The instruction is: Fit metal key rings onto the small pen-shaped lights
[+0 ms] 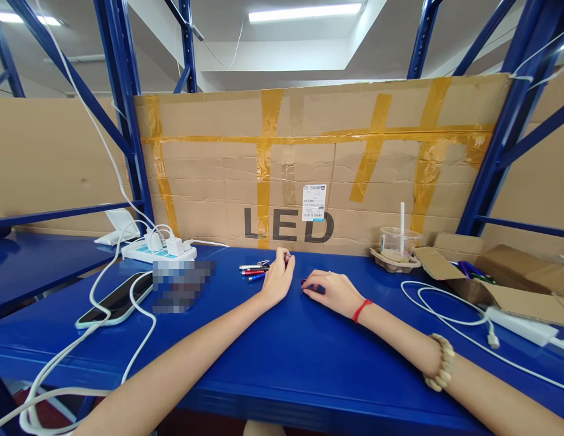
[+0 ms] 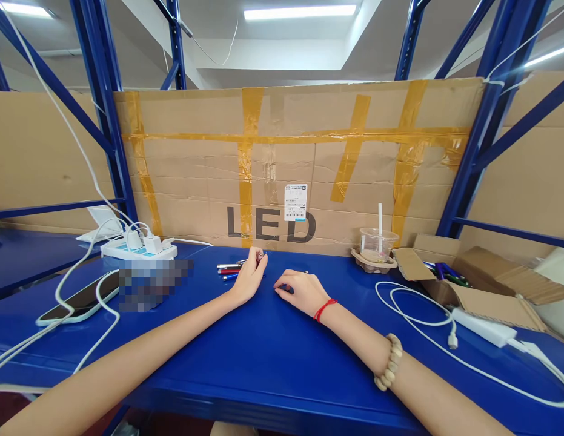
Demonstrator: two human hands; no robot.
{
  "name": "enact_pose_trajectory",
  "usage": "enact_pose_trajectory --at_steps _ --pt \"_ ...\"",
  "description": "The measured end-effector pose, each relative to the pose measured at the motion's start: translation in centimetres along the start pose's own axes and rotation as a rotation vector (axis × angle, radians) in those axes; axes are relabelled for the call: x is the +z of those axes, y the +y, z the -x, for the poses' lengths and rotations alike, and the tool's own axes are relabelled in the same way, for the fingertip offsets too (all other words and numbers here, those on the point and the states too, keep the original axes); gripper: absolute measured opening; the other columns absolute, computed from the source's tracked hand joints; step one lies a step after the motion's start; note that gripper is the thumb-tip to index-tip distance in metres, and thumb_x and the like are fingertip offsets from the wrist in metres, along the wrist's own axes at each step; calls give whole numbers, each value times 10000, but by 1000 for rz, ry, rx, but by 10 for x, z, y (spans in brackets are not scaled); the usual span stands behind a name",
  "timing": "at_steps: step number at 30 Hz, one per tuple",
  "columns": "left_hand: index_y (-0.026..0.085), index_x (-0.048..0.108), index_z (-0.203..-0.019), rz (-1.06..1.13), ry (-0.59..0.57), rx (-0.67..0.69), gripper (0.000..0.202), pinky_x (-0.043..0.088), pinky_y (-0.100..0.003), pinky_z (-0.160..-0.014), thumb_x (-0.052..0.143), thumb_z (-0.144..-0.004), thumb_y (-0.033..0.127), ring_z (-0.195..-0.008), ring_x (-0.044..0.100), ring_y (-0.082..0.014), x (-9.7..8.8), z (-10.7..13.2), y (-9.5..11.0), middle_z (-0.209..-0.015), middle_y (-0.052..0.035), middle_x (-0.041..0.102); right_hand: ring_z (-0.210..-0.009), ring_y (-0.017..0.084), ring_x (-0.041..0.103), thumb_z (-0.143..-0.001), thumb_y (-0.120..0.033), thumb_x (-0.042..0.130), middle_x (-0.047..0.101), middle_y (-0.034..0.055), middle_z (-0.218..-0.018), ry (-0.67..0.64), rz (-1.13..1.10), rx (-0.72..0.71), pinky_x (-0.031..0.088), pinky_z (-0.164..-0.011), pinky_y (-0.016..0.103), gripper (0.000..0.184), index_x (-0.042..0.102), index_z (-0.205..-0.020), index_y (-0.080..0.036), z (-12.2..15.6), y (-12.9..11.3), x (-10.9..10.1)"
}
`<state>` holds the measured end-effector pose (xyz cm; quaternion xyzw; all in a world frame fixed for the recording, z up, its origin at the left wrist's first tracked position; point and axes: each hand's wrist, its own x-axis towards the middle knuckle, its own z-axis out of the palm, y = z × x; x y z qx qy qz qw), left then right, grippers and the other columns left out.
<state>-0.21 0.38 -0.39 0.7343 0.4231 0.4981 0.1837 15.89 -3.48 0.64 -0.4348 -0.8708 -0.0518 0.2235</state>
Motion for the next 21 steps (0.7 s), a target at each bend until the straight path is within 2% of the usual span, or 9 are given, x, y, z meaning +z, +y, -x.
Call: enact_pose_trajectory --at_steps 5,11,21 --pt "214 353 -893 -6 -52 58 163 331 -207 -583 272 -878 354 -632 443 -99 0 -1 -2 -720 29 450 -693 73 572 -799 -258 472 601 -34 -892 -3 -9 -1 356 -548 192 156 627 -806 -238 0 0 0" --pt "196 457 -857 -44 -97 194 186 352 -214 -723 313 -874 314 -793 481 -108 0 -2 -2 -848 16 518 -700 77 573 -796 -259 476 604 -38 -885 -2 -10 9 360 -563 194 150 625 -802 -240 -2 0 0" --pt "198 464 -861 -51 -115 163 176 364 -211 -708 325 -873 304 -778 492 -102 0 -1 -1 -838 27 529 -706 81 572 -792 -257 480 607 -35 -881 -8 -18 0 370 -581 198 146 625 -802 -242 -2 3 1"
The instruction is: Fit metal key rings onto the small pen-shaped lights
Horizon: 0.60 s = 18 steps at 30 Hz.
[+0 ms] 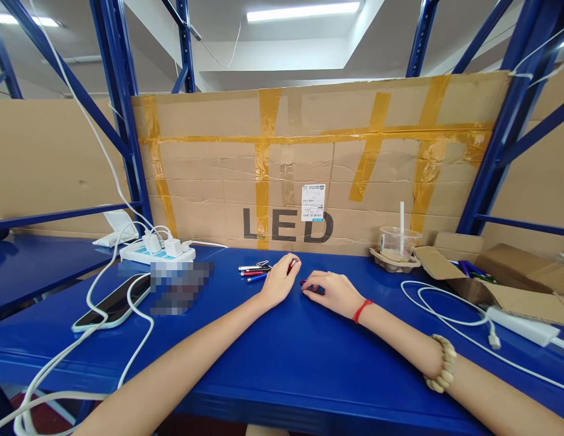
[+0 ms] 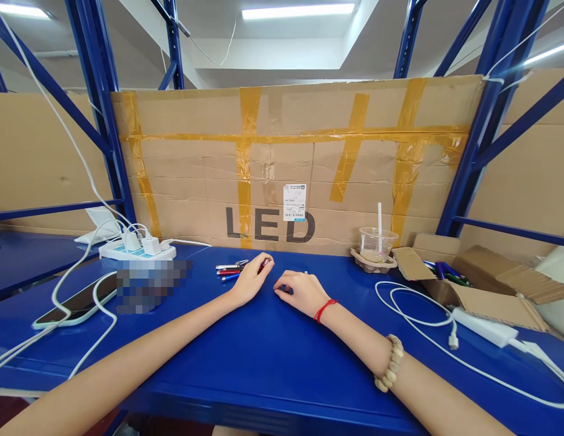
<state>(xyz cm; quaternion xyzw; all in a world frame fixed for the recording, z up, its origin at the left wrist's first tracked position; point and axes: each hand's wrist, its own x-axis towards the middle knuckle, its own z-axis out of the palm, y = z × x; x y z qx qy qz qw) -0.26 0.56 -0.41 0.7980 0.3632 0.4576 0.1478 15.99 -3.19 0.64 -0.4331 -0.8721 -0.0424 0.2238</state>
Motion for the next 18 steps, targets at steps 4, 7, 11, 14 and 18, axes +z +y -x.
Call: enact_pose_trajectory --at_steps 4,7,11,14,18 --pt "195 460 -859 -5 -8 -10 174 364 -211 -707 324 -872 303 -766 492 -99 0 0 0 -828 28 529 -708 83 573 -791 -259 481 608 -31 -880 2 -2 -5 370 -578 199 147 626 -803 -239 0 1 1" --pt "195 459 -863 -12 -14 -11 178 365 -212 -702 318 -872 304 -766 492 -102 0 -1 0 -830 25 530 -708 84 572 -790 -256 482 608 -28 -874 1 2 -9 369 -578 199 147 627 -799 -235 1 1 1" --pt "199 463 -860 -35 -23 -8 177 361 -214 -706 323 -869 306 -783 488 -107 1 -1 0 -841 22 528 -710 88 573 -786 -255 487 607 -29 -879 4 0 -2 372 -579 204 142 627 -799 -238 2 0 0" --pt "202 468 -858 -54 -44 2 167 357 -218 -713 340 -863 309 -784 484 -110 1 -1 -1 -837 22 522 -704 90 572 -785 -271 491 610 -31 -877 4 -41 15 382 -584 208 144 632 -788 -243 2 0 0" --pt "209 458 -881 -32 -74 -8 178 358 -218 -711 326 -871 328 -793 488 -110 1 -1 -2 -860 22 527 -709 111 571 -780 -324 499 627 -30 -820 51 -171 115 413 -611 231 160 642 -776 -254 0 6 3"
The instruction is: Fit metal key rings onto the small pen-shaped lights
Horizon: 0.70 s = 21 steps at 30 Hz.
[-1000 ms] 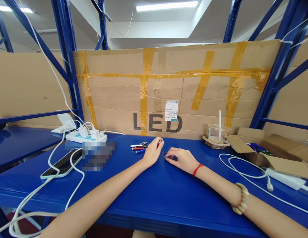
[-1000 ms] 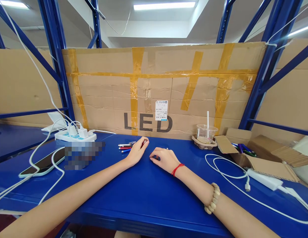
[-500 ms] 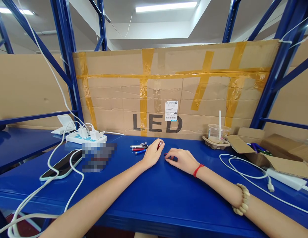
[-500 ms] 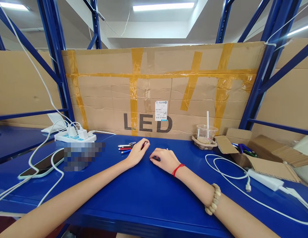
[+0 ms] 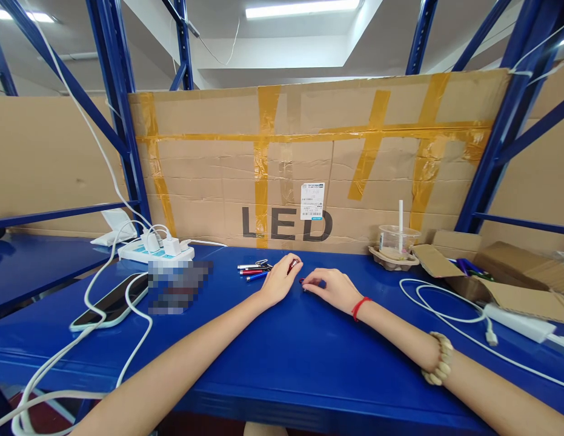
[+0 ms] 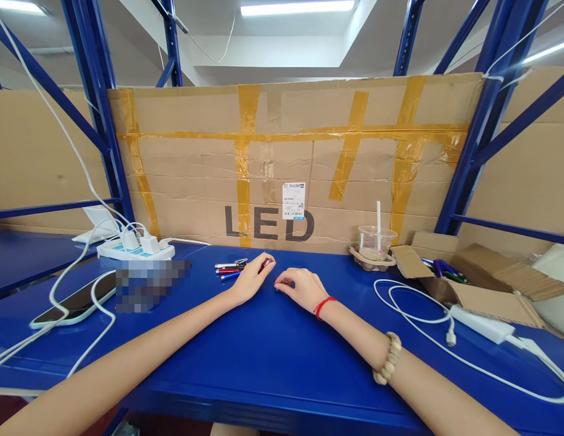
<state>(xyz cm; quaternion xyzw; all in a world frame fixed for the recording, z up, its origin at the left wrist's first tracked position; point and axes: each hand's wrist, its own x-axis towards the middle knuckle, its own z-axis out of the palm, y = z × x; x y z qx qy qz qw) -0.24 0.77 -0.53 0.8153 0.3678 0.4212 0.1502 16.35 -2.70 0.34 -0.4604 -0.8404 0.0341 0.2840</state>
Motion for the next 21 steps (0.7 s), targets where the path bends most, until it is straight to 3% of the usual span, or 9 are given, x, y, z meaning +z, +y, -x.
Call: enact_pose_trajectory --at_steps 3,7,10,21 --pt "217 447 -898 4 -31 -5 191 359 -214 -687 303 -882 340 -773 493 -106 1 0 -1 -843 31 530 -683 126 580 -757 -343 520 643 -6 -763 87 -201 105 444 -641 252 177 646 -778 -220 -3 8 1" --pt "218 461 -888 -56 -101 27 198 356 -213 -693 317 -881 354 -781 501 -106 2 0 1 -845 35 534 -638 142 587 -692 -381 577 639 43 -734 209 -524 276 456 -499 219 259 632 -803 -154 -7 17 0" --pt "217 480 -869 -95 -145 59 224 357 -210 -689 319 -880 373 -779 503 -103 1 1 5 -848 37 529 -643 138 584 -651 -404 608 630 55 -736 256 -679 327 446 -456 191 317 623 -816 -133 -8 20 -1" --pt "217 527 -875 -177 -198 109 280 359 -213 -652 306 -883 389 -782 509 -116 -1 4 11 -833 18 527 -624 119 561 -627 -420 633 618 54 -705 162 -745 281 421 -434 176 344 620 -795 -120 -7 15 -1"
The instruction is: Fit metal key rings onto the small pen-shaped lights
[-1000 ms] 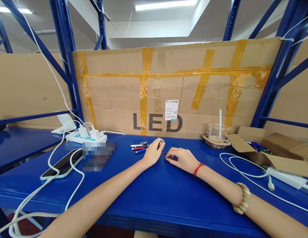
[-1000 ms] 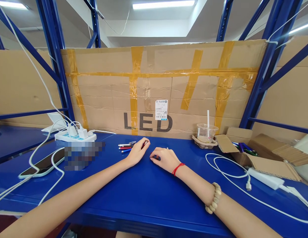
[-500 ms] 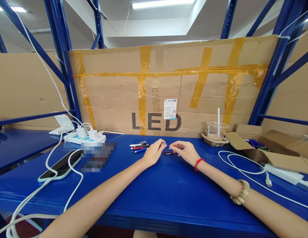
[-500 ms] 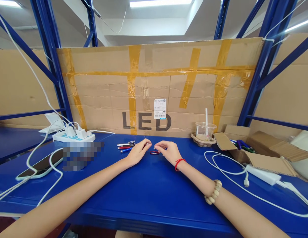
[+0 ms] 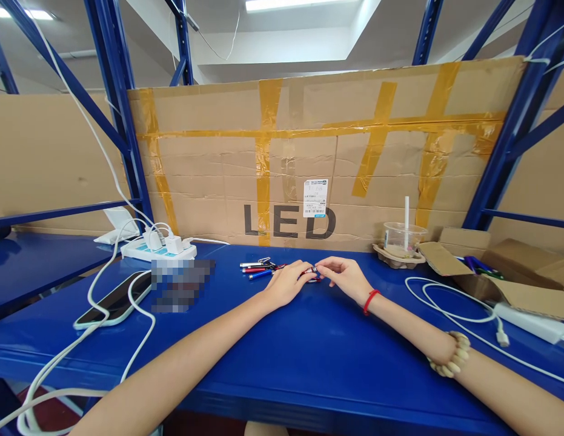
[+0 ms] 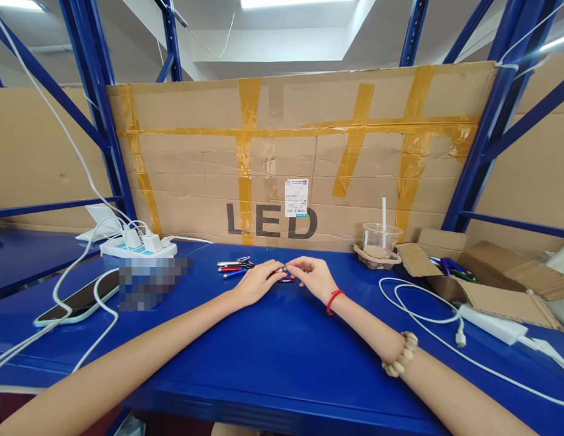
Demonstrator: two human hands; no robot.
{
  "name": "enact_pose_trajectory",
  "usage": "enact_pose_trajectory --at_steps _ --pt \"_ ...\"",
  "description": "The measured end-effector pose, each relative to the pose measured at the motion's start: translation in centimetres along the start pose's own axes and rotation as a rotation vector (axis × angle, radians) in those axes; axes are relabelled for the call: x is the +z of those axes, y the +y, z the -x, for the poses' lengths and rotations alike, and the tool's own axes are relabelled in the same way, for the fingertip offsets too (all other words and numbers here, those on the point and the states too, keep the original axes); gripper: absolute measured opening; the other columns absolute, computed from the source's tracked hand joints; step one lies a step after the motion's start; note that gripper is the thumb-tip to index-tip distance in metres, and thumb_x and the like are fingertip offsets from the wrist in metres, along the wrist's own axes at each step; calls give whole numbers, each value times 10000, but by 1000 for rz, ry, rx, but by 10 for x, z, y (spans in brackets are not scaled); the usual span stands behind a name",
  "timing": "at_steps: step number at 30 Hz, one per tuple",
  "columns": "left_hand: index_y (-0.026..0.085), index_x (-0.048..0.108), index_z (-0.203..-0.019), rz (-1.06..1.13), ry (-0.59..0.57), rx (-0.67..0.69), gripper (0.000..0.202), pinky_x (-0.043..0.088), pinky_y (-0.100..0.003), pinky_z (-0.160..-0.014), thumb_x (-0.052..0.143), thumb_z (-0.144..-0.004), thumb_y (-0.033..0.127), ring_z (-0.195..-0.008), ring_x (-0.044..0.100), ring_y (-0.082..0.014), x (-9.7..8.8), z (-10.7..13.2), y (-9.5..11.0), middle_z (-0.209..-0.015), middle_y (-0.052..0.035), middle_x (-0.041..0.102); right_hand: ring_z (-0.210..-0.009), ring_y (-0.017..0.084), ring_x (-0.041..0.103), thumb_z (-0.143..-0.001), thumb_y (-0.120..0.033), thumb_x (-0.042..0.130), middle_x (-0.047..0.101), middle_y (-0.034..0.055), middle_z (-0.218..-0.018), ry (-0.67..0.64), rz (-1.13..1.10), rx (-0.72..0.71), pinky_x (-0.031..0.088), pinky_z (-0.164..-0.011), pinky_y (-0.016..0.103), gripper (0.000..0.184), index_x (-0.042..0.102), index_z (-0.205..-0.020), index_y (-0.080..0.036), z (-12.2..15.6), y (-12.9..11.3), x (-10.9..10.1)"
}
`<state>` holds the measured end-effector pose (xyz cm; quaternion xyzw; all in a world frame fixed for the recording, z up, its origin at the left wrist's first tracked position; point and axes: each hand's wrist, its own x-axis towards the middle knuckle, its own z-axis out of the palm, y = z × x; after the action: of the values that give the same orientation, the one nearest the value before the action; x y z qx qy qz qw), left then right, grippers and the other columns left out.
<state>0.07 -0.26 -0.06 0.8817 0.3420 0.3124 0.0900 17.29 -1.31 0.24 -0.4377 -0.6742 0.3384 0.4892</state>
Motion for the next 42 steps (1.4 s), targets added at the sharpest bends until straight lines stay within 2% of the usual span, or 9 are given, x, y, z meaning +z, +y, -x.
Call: enact_pose_trajectory --at_steps 9,14,20,24,29,32,35,38,42 --pt "223 531 -932 72 -41 61 246 369 -217 -743 336 -882 365 -871 509 -130 0 1 -2 -924 16 569 -633 112 546 -598 -404 657 627 51 -731 -37 13 62 408 -435 167 327 643 -762 -121 -1 2 -4" --pt "247 433 -1129 71 -80 58 283 381 -245 -762 295 -897 334 -898 497 -142 -5 2 3 -1010 3 560 -585 89 513 -594 -416 663 597 41 -650 -84 1 178 401 -418 150 326 644 -725 -118 -3 5 -8" --pt "261 521 -1041 12 -30 117 266 366 -256 -810 306 -891 301 -873 504 -133 -4 0 1 -1000 28 583 -582 97 528 -554 -459 682 570 42 -611 -98 -22 308 404 -386 138 370 618 -662 -111 -1 0 -7" --pt "256 525 -1026 21 -7 55 264 385 -243 -759 306 -884 291 -871 523 -136 0 -2 0 -969 24 592 -558 100 535 -575 -449 675 590 39 -663 1 39 182 391 -361 147 385 605 -769 -124 -1 -2 -6" --pt "248 536 -1027 142 -45 5 286 396 -235 -772 295 -879 290 -879 537 -137 1 -5 -2 -985 20 595 -554 104 550 -638 -407 644 607 59 -751 -22 211 -213 429 -429 197 291 650 -713 -125 1 -2 -8" --pt "239 536 -1014 182 -54 5 283 388 -240 -788 298 -875 300 -866 538 -137 2 -5 -3 -970 17 596 -565 94 548 -694 -381 610 605 42 -757 -6 344 -365 444 -514 211 238 664 -694 -149 2 -2 -11" --pt "234 537 -955 144 -68 1 269 386 -243 -748 294 -876 321 -807 539 -141 2 -4 -2 -899 19 599 -611 92 548 -713 -350 606 608 25 -811 46 511 -449 430 -577 213 182 676 -770 -192 3 -4 -14" --pt "232 523 -929 98 -131 14 280 379 -240 -701 264 -884 329 -760 535 -141 0 -1 1 -857 14 590 -680 102 555 -749 -338 570 609 19 -815 -15 598 -539 413 -612 208 169 673 -723 -207 6 -7 -16" --pt "227 468 -953 83 -166 17 276 368 -238 -669 231 -891 353 -789 522 -145 -2 2 4 -883 0 563 -652 107 550 -759 -357 550 596 26 -734 -27 551 -472 392 -546 198 231 622 -641 -171 8 -7 -14"
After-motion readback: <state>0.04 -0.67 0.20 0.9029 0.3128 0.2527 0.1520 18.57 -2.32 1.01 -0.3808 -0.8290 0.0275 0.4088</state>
